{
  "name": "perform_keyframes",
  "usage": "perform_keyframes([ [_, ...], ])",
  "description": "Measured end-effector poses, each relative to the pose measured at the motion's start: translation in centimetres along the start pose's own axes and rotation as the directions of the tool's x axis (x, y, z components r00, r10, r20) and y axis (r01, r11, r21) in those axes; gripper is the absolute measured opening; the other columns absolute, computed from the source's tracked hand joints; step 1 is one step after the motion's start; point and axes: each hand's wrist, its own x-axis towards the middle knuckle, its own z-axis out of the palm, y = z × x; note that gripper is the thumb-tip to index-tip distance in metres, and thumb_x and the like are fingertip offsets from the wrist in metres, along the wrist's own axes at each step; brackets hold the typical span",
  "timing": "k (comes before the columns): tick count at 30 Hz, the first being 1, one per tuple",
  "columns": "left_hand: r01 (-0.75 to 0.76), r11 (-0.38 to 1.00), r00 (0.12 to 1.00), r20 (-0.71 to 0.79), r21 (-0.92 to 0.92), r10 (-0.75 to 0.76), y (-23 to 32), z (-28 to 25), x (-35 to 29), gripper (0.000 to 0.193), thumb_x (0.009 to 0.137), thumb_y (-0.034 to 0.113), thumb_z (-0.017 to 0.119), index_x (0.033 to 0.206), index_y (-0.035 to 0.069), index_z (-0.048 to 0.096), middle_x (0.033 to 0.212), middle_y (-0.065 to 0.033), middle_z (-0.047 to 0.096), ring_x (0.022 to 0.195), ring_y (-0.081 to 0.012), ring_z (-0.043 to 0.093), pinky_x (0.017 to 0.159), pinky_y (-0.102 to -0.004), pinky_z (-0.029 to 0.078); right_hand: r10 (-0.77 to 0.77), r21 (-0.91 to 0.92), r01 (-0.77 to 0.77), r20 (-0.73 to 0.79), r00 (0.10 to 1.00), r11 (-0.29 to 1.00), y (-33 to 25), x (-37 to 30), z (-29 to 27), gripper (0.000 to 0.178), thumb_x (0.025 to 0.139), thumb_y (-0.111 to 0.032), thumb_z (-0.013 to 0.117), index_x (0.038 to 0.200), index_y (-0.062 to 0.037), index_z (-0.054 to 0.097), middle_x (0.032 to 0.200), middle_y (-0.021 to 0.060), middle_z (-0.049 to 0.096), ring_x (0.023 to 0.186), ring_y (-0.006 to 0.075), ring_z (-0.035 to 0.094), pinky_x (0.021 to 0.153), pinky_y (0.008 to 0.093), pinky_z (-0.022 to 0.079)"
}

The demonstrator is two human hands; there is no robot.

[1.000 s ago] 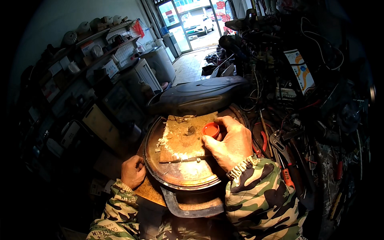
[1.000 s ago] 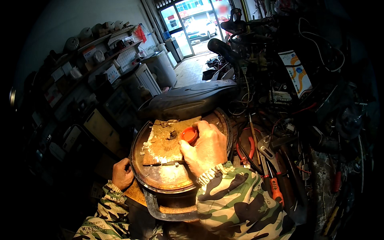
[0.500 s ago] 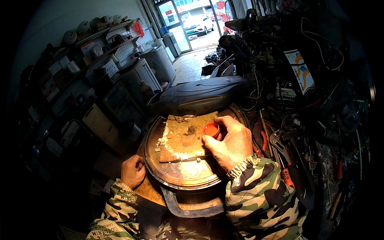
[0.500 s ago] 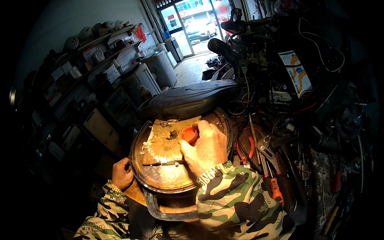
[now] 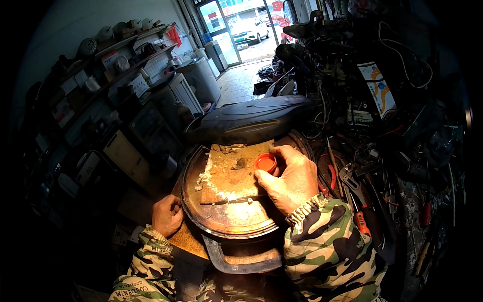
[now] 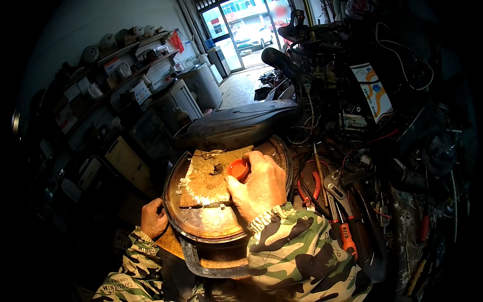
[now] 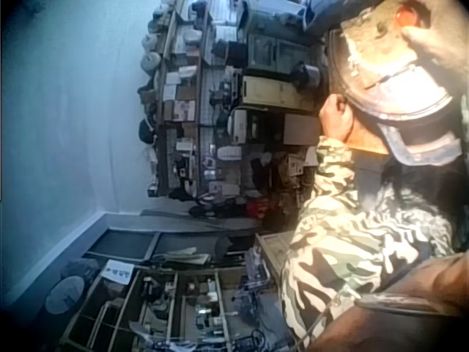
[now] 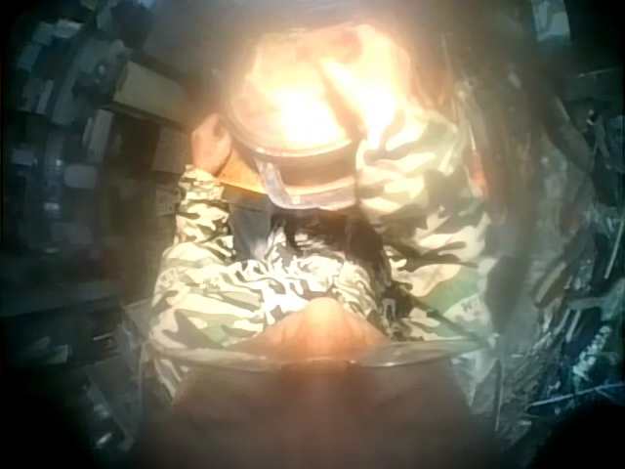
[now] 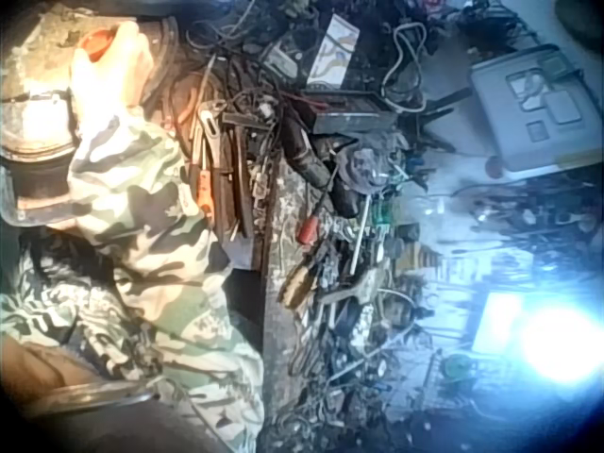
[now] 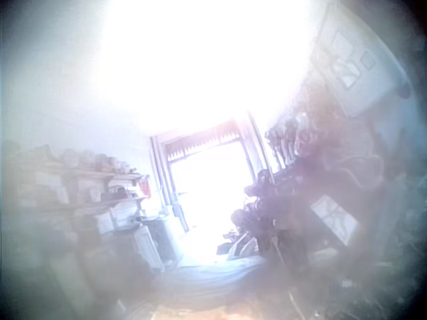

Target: The person pours a liquid from a plastic bottle into a small red cap. They then place the cap on a circular metal object and use pliers to press down on the cap, seemingly to secure it or apply pressure.

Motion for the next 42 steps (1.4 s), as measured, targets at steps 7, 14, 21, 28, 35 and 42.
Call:
perform_keyframes([
  [7,-0.013,0.999,1.000,-0.012,-0.032,0.012,0.4,0.3,0.3,0.011,0.081,-0.001,0.067,0.091,-0.003,0.062,0.075,-0.0095,0.061,0.062,-0.0115,0.056,0.055,-0.0272,0.047,0.004,-0.016,-0.004,-0.003,1.000,1.000,-0.3,0.0,-0.6,0.045,0.073,-0.016,0.082,0.109,0.0067,0.070,0.093,0.0211,0.075,0.084,0.0256,0.076,0.077,0.0335,0.059],
  [14,0.006,0.999,1.000,-0.023,-0.047,-0.007,0.0,0.0,-0.4,0.011,0.081,-0.002,0.066,0.091,-0.003,0.063,0.075,-0.0098,0.061,0.061,-0.0124,0.058,0.056,-0.0277,0.047,0.010,0.011,-0.010,0.024,1.000,1.000,0.1,-0.2,0.4,0.046,0.074,-0.015,0.083,0.112,0.0067,0.069,0.093,0.0187,0.076,0.084,0.0220,0.075,0.076,0.0316,0.059],
  [21,-0.038,0.995,0.996,-0.083,-0.093,0.030,-1.2,0.3,0.1,0.013,0.077,0.002,0.070,0.089,-0.001,0.064,0.074,-0.0119,0.063,0.059,-0.0206,0.061,0.056,-0.0323,0.048,0.102,0.114,-0.111,0.081,0.991,0.987,-1.0,-0.1,-0.4,0.042,0.073,-0.014,0.082,0.107,0.0059,0.070,0.088,0.0166,0.074,0.078,0.0198,0.073,0.073,0.0306,0.057],
  [28,-0.001,0.984,0.997,-0.071,-0.177,-0.012,-0.9,0.1,0.0,0.016,0.076,0.005,0.074,0.089,0.001,0.066,0.074,-0.0103,0.064,0.062,-0.0218,0.064,0.058,-0.0335,0.051,0.173,0.208,-0.204,0.159,0.972,0.957,-1.2,0.0,-0.1,0.041,0.081,-0.006,0.082,0.115,0.0092,0.065,0.097,0.0128,0.074,0.083,0.0133,0.069,0.076,0.0257,0.056],
  [35,-0.039,0.948,0.995,-0.096,-0.317,0.009,-1.0,-0.6,-0.4,0.020,0.076,0.004,0.078,0.089,-0.002,0.064,0.079,-0.0140,0.066,0.064,-0.0235,0.066,0.058,-0.0340,0.052,0.223,0.191,-0.252,0.162,0.961,0.949,-1.6,0.0,-0.4,0.040,0.083,-0.005,0.082,0.116,0.0086,0.064,0.097,0.0119,0.072,0.077,0.0118,0.066,0.067,0.0242,0.055],
  [42,-0.110,0.898,0.992,-0.110,-0.425,0.069,-1.8,-0.8,-0.8,0.022,0.077,0.005,0.080,0.089,-0.002,0.063,0.082,-0.0149,0.064,0.061,-0.0223,0.064,0.055,-0.0326,0.050,0.219,0.153,-0.236,0.117,0.969,0.960,-2.1,-0.2,-0.1,0.037,0.083,-0.001,0.080,0.116,0.0077,0.065,0.099,0.0125,0.071,0.071,0.0106,0.064,0.061,0.0227,0.053],
])
